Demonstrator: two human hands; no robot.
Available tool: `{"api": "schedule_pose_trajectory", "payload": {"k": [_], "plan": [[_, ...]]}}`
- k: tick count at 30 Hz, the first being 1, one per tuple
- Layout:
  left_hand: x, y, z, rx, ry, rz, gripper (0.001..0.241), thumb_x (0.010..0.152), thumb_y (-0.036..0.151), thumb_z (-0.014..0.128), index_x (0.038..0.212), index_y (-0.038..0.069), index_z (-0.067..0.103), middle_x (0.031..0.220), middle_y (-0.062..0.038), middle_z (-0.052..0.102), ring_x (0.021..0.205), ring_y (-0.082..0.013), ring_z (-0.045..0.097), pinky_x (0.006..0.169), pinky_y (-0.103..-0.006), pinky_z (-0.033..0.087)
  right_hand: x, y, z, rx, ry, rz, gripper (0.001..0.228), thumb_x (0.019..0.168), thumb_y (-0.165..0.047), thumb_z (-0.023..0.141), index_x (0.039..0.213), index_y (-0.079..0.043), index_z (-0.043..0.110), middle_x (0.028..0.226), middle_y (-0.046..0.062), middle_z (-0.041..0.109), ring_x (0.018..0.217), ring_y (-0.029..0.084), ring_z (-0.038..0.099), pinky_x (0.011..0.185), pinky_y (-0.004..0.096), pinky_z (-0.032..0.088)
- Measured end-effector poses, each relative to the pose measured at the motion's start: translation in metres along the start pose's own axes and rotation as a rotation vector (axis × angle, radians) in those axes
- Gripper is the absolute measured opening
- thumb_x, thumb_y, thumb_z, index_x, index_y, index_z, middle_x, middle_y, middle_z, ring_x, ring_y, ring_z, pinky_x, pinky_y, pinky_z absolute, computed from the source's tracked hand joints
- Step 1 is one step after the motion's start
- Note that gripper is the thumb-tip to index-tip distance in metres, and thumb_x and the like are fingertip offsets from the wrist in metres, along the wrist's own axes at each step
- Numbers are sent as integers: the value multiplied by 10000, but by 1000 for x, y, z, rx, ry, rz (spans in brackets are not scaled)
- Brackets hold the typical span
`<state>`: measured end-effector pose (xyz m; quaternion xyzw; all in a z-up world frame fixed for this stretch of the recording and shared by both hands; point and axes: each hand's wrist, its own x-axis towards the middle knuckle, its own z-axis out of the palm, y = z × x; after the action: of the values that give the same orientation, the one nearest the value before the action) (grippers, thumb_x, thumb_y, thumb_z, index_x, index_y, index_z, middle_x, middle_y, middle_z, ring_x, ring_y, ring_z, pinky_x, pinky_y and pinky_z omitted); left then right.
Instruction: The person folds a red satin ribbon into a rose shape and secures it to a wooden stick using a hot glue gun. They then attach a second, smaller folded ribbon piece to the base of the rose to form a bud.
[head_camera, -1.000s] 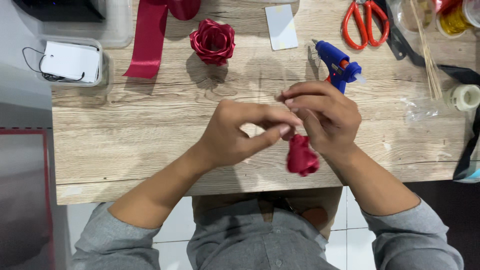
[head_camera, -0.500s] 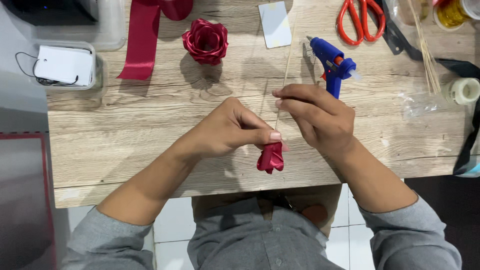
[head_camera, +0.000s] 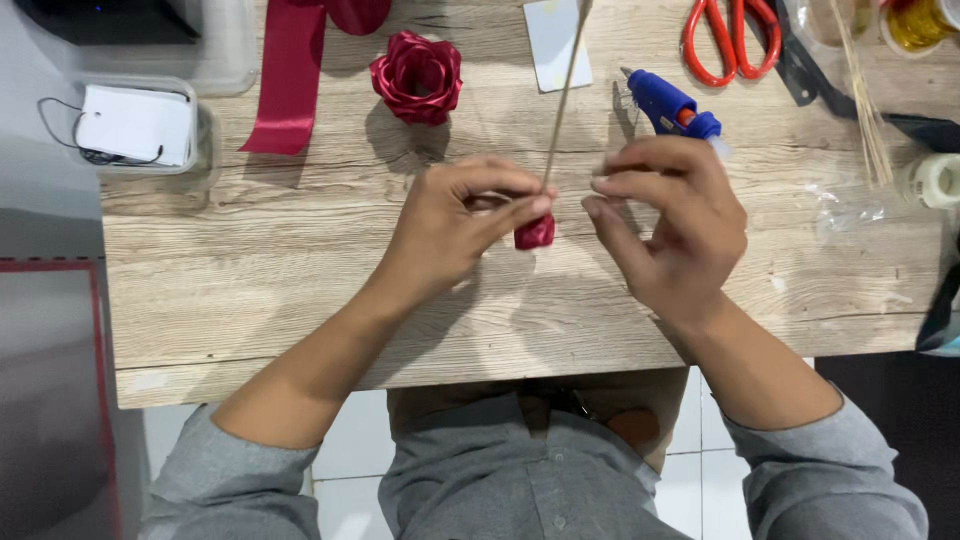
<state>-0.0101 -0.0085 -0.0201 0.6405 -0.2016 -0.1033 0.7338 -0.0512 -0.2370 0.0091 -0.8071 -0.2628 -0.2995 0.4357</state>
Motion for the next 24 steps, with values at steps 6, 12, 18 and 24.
{"api": "schedule_pose_trajectory", "payload": {"k": [6,12,18,24], "plan": [[6,-13,2,282,84,213,131,940,171,937,1052,186,872,1008,-8,845,966,-171,840,851,-281,669,-5,10,17,210,-175,358,102,981,90,837,1077,89,800,977,228,754,823,260,700,683,360,602],[4,-8,1,286,64,246,336,934,25,901,1252,93,816,1026,-123,866,982,-279,860,860,-354,699,-4,12,17,167,-185,379,90,987,137,814,1062,94,793,983,229,758,851,276,710,724,377,616],[0,-6,8,193,147,172,275,907,-14,911,1163,44,830,971,-95,869,998,-216,842,853,-292,700,-12,18,24,349,-150,450,80,1000,156,772,1045,90,769,970,207,750,793,198,684,727,333,623],[4,-10,13,344,151,355,283,867,-58,902,1105,86,850,888,-81,850,852,-261,854,755,-340,698,-14,26,25,416,-151,470,67,1017,136,746,1071,99,756,970,214,722,815,229,726,750,382,658]]}}
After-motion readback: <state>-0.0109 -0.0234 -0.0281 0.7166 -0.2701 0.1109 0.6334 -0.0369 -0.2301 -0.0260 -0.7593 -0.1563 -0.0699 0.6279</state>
